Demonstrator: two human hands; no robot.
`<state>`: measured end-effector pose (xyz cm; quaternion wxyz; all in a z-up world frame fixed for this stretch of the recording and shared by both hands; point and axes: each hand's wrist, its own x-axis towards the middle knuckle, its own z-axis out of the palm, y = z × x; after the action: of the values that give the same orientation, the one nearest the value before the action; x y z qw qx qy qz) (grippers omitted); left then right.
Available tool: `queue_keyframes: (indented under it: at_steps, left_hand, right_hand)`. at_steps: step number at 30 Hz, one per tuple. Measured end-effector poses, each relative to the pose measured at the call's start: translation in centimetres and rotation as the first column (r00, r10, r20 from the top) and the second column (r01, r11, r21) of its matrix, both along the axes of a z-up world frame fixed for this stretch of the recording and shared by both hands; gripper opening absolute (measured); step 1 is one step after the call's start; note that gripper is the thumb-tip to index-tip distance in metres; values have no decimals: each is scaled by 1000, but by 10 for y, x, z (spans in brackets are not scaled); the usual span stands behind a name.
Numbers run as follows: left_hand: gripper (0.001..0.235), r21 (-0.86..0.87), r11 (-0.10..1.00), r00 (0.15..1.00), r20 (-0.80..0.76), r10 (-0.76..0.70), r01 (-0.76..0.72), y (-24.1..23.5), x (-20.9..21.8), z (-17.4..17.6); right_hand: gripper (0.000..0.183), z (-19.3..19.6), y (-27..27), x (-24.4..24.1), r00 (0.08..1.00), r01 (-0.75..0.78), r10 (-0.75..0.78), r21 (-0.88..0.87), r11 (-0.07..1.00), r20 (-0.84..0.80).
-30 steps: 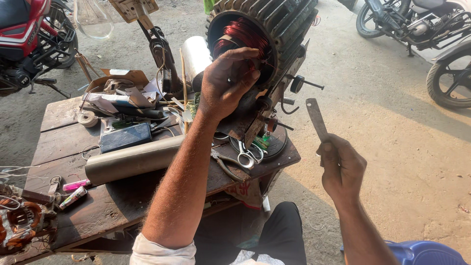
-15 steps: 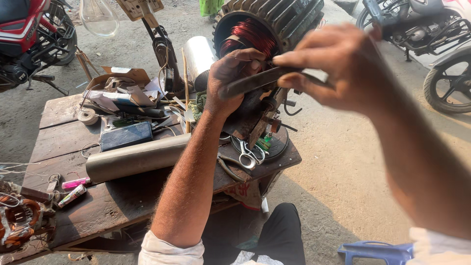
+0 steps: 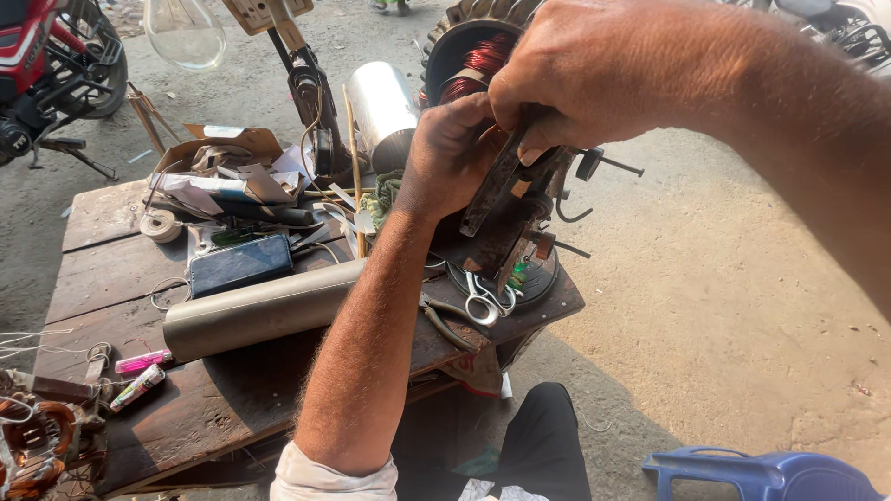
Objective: The person works on a motor stator mounted in a vise, using pliers and a knife to strip and trim copper wire ends. The person repeatedly adjusts the stator and wires, then reaches into a box on the workbench to retrieve a small item.
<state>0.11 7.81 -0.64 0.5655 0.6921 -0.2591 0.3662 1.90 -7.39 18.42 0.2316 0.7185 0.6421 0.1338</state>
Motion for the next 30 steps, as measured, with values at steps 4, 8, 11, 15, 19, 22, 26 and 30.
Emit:
queue_keyframes:
  at_steps: [4, 8, 11, 15, 19, 22, 26, 30]
  left_hand:
    - [18, 33, 994, 994, 33, 100, -101, 0, 4, -8]
    - [16, -8, 997, 995, 71, 75, -75, 3, 9, -17]
    - [14, -443, 844, 936, -25, -351, 304, 5, 13, -20]
    - [14, 58, 983, 957, -225, 182, -173, 7, 12, -18]
    - [18, -348, 895, 940, -89, -329, 280, 3, 10, -11]
    - [24, -67, 996, 998, -3, -63, 63, 3, 5, -10]
    - [24, -10, 1000, 999, 27, 21, -21, 3, 2, -12]
    - [19, 9, 999, 998, 44, 43, -44, 3, 6, -2]
  right_hand:
    - [29, 4, 15, -18, 986, 153, -142, -136, 979, 85]
    - [30, 1, 21, -12, 974, 211, -191, -171, 962, 124]
    - [29, 4, 11, -7, 965, 227, -232, -54, 972, -122]
    - [36, 22, -5, -8, 907, 163, -71, 192, 968, -415]
    - [32, 19, -7, -9, 930, 238, -215, 40, 971, -298]
    - [27, 5, -3, -4, 963, 267, -268, -78, 960, -3]
    - [28, -5, 7, -4, 991, 127, -125, -76, 989, 38]
    - [28, 9, 21, -18, 996, 48, -43, -70, 996, 74]
